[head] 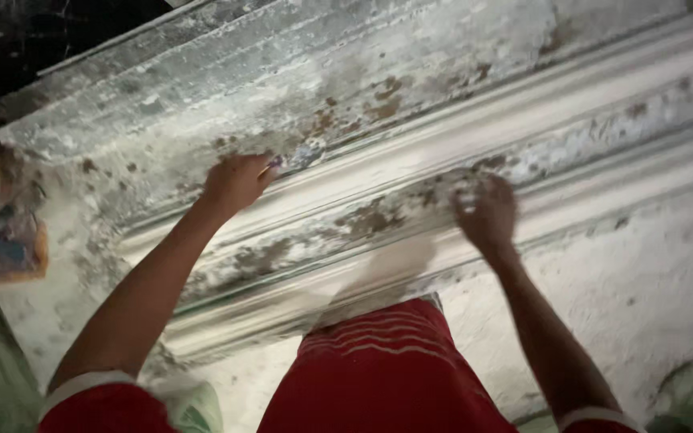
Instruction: The person scrapes dried plaster residue off decorative white cornice molding strips laid on a work surface, using a small handheld scraper and running it along the molded profiles. They work along the length of the strips, repositioning pieces and clearing loosened plaster debris as they go.
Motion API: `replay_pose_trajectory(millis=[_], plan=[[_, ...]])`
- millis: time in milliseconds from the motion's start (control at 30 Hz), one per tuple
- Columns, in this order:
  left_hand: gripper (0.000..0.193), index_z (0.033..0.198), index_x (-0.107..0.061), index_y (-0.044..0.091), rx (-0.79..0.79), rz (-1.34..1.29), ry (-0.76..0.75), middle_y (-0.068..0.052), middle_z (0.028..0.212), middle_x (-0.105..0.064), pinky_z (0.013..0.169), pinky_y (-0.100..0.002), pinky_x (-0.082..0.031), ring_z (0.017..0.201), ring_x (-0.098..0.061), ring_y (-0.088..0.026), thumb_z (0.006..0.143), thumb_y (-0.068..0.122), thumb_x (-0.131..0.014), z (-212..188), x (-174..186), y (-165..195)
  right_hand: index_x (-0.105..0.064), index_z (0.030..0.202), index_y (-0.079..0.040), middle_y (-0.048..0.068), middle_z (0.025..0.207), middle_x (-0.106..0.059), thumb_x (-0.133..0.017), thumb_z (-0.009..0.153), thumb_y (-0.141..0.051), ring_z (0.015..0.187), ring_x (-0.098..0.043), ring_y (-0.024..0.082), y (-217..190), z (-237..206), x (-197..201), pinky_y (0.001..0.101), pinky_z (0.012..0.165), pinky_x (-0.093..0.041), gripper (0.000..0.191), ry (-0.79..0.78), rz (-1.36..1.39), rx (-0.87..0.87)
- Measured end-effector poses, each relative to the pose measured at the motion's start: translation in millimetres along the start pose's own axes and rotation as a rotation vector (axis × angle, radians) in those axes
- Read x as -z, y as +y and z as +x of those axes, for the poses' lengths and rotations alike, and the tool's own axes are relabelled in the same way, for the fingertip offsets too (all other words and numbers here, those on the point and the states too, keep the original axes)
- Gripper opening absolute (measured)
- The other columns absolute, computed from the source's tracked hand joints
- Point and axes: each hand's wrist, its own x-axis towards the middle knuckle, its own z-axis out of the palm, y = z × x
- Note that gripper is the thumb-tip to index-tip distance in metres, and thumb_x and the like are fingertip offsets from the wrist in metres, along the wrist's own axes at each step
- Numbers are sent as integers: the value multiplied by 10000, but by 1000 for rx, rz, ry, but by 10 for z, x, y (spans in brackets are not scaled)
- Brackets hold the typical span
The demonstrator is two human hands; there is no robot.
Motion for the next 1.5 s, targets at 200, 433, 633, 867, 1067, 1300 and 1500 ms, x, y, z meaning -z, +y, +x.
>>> replay_pose_trajectory(millis=[200,433,633,867,1067,1300,1500], plan=[[247,1145,-748,130,-239,-53,238,-157,983,-762,701,-512,-590,809,-728,-356,966,253,-629,907,-214,1165,-282,1601,65,313,1680,-177,-610,955,-676,1561,-83,495,1006,302,71,641,1224,-133,1037,-167,-34,-255],[279,1172,-706,122,-203,28,104,-174,1061,-735,776,-528,-584,949,-715,-375,936,237,-612,727,89,995,-255,1587,114,294,1678,-183,-661,849,-712,1565,-102,475,1127,411,59,606,1227,-131,1180,-175,12,-297],[433,1481,-528,209,-58,145,-161,-125,1219,-706,806,-494,-620,933,-735,-318,1054,257,-467,-86,34,437,-302,1581,98,310,1655,-237,-722,857,-652,1556,-161,460,1136,453,13,615,1229,-146,1124,-137,-34,-247],[390,1476,-531,167,-335,263,186,-88,1314,-688,768,-601,-583,865,-735,-333,1119,312,-469,437,-533,668,-320,1587,27,302,1610,-331,-763,806,-639,1510,-283,434,1134,529,160,614,1213,-212,1118,-201,-73,-282],[490,1485,-547,137,-467,445,264,-111,1376,-679,704,-602,-541,782,-730,-328,1008,225,-478,2,-378,229,-324,1602,-17,305,1570,-371,-755,781,-688,1463,-349,443,1067,555,263,607,1211,-244,1144,-234,-68,-319],[321,1013,-631,57,-500,-222,198,-225,835,-683,688,-599,-504,743,-677,-422,1044,328,-462,1748,-194,2655,-330,1588,-73,259,1600,-331,-745,808,-700,1479,-319,419,919,598,417,643,1179,-212,1084,-216,-137,-320],[229,936,-684,86,-523,-12,302,-193,918,-719,720,-576,-538,843,-696,-402,967,260,-538,2026,50,3103,-317,1597,-64,212,1597,-338,-760,785,-675,1469,-321,376,770,573,559,668,1160,-182,1108,-195,-135,-340]])
